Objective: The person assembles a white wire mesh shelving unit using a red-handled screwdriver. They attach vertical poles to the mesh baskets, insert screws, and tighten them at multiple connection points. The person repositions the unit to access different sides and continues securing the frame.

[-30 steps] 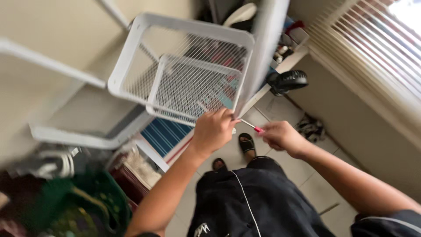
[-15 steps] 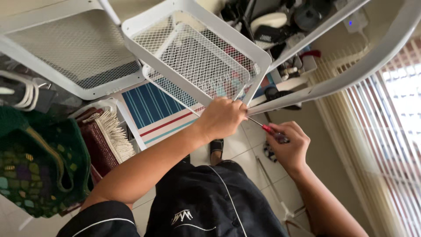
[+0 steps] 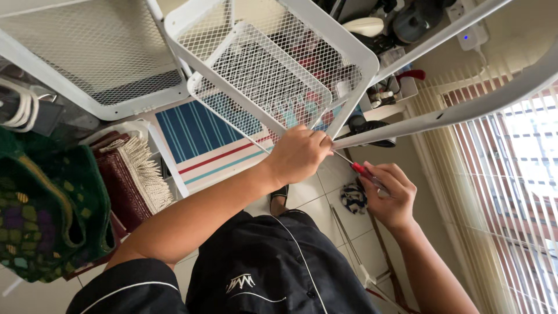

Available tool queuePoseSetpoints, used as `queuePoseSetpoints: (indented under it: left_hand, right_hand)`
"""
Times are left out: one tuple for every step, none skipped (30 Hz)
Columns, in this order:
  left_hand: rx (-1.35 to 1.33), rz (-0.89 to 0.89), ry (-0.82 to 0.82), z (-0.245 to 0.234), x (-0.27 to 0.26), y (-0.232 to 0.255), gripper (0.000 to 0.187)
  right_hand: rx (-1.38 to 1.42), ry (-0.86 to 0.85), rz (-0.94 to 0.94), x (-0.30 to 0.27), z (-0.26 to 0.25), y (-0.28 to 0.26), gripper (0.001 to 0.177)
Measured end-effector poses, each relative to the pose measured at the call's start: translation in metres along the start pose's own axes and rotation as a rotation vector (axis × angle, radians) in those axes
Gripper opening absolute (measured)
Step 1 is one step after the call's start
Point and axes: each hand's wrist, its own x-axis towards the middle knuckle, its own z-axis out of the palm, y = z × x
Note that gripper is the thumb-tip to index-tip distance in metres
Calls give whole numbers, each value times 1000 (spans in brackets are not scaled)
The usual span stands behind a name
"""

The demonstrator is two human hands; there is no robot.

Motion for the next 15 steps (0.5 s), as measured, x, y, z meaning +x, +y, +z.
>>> queuePoseSetpoints:
  left_hand:
    - [3, -1, 0, 1, 0, 1, 18]
    - [7, 2, -1, 1, 0, 1, 18]
    - [12, 5, -3, 2, 0, 1, 18]
    - [18, 9, -3, 1, 0, 2, 18]
    - [14, 6, -6, 1, 1, 2, 18]
    - [13, 2, -8, 0, 1, 2, 18]
    - [13, -3, -10, -1, 2, 1, 18]
    - [21, 2, -15, -1, 1, 2, 18]
    - [28, 7, -19, -1, 1, 3, 18]
    - [38, 10, -22, -1, 1, 3, 18]
    - [43, 6, -16, -1, 2, 3, 17]
    - [47, 3, -12, -1, 2, 3, 17]
    - [51, -1, -9, -1, 1, 2, 17]
    - [49, 4, -1, 0, 1, 2, 17]
    - [47, 9, 6, 0, 0, 3, 17]
  right_hand:
    - [7, 17, 20, 1, 3, -1, 21]
    - [14, 36, 36, 0, 5, 0, 19]
    - [10, 25, 74, -1, 6, 2, 18]
    - [7, 14, 110, -1, 7, 6, 17]
    - [3, 4, 146, -4, 8, 11, 16]
    - [71, -62, 293, -6, 8, 18, 22]
    - [139, -128, 440, -11, 7, 26, 29]
    - [204, -199, 589, -18, 7, 34, 35]
    - [368, -251, 659, -24, 6, 45, 19]
    - [534, -303, 726, -25, 4, 56, 23]
    - [701, -355, 791, -26, 3, 63, 42]
    - [500, -332, 696, -26, 5, 62, 36]
    - [301, -306, 599, -25, 7, 56, 31]
    - [101, -278, 498, -21, 6, 46, 28]
    - [67, -207, 398, -16, 3, 34, 17]
